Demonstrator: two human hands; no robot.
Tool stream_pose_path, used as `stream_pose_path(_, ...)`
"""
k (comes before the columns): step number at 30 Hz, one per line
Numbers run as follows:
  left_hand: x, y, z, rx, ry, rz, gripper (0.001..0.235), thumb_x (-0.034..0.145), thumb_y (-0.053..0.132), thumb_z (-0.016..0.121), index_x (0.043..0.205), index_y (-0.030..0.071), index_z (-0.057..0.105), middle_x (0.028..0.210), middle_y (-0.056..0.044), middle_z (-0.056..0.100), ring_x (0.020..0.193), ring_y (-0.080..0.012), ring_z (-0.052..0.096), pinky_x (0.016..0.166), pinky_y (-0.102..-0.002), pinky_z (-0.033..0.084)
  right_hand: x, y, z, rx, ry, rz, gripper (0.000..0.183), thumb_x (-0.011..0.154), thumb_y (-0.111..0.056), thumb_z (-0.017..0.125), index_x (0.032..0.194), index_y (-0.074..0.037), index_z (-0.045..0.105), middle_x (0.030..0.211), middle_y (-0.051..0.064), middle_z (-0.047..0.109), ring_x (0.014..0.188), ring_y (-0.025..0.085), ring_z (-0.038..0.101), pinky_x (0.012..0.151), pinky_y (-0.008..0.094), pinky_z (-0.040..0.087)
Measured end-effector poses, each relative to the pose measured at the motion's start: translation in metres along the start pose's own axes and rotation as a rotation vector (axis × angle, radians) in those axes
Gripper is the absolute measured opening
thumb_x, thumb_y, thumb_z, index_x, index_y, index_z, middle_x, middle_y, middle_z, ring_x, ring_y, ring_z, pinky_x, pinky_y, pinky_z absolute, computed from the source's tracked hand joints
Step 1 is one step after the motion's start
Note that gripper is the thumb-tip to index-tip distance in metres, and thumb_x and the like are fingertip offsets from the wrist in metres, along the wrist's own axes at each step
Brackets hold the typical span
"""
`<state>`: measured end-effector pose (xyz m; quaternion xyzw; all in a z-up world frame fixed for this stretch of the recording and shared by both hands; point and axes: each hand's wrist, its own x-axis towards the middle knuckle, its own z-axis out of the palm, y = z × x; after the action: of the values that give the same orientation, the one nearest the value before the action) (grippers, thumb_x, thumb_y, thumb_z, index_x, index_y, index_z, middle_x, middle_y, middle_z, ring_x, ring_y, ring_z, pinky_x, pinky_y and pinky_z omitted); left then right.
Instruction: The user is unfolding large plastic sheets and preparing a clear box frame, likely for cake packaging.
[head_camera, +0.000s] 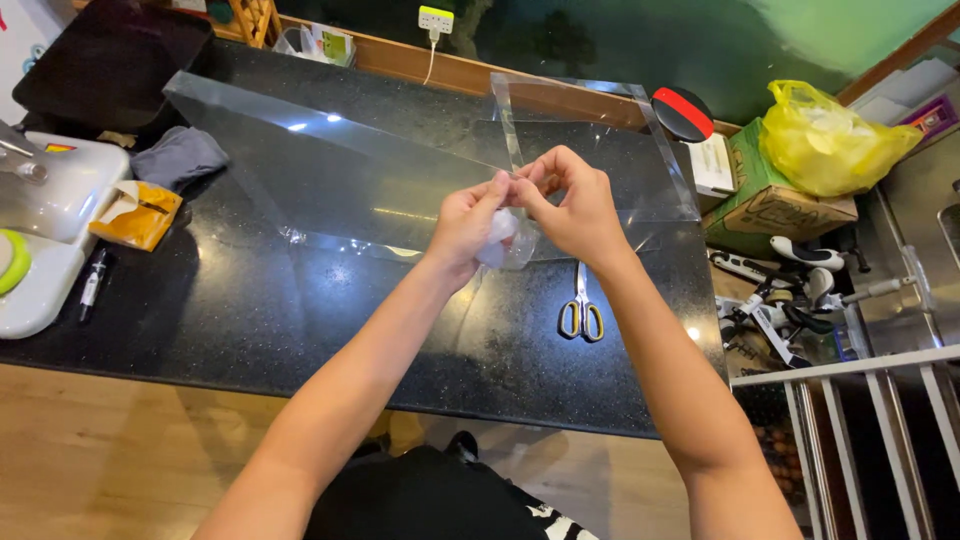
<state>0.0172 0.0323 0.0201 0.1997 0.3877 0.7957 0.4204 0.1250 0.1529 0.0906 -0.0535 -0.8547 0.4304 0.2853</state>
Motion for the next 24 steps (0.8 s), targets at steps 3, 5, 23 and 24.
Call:
stream_pose_path(3,0.005,-0.007,0.001,0.009,-0.029,-0.01,0.041,0.105,0.041,0.056,0.105,0.004,0.075,0.086,-0.002,0.073,0.061,-0.0077,0.062,0.052,-0.025,0.049,-0.003,0.003,0.006,0.033,0.06,0.023,0.018,0.098,-0.006,0.071,0.092,-0.001,0.054,0.101,0.01,0.078,0.081,0.007,0.071,0.068,0.024,0.059)
stream_pose_path(5,0.004,-0.005,0.007,0.008,-0.024,-0.008,0.042,0.105,0.041,0.055,0.106,0.005,0.075,0.086,-0.001,0.072,0.061,-0.007,0.062,0.052,-0.025,0.049,-0.004,0.009,0.009,0.069,0.089,0.052,0.017,0.099,-0.006,0.069,0.093,-0.001,0.054,0.101,0.011,0.078,0.08,0.008,0.072,0.066,0.024,0.06)
stream_pose_path(23,0.017,0.001,0.002,0.124,0.198,0.185,0.029,0.098,0.037,0.064,0.096,0.008,0.067,0.085,-0.004,0.075,0.055,-0.0065,0.062,0.044,-0.025,0.05,-0.004,-0.002,0.001,0.284,0.204,0.3,0.017,0.092,-0.013,0.076,0.09,-0.009,0.06,0.1,0.006,0.074,0.071,0.007,0.063,0.057,0.024,0.058)
stream_pose_path(24,0.019,0.005,-0.006,0.123,0.234,0.218,0.029,0.097,0.037,0.064,0.096,0.008,0.067,0.082,-0.004,0.074,0.053,-0.007,0.061,0.042,-0.025,0.049,-0.004,-0.016,0.004,0.17,0.248,0.274,0.015,0.091,-0.015,0.076,0.093,-0.01,0.062,0.098,0.004,0.072,0.074,0.006,0.064,0.057,0.024,0.059)
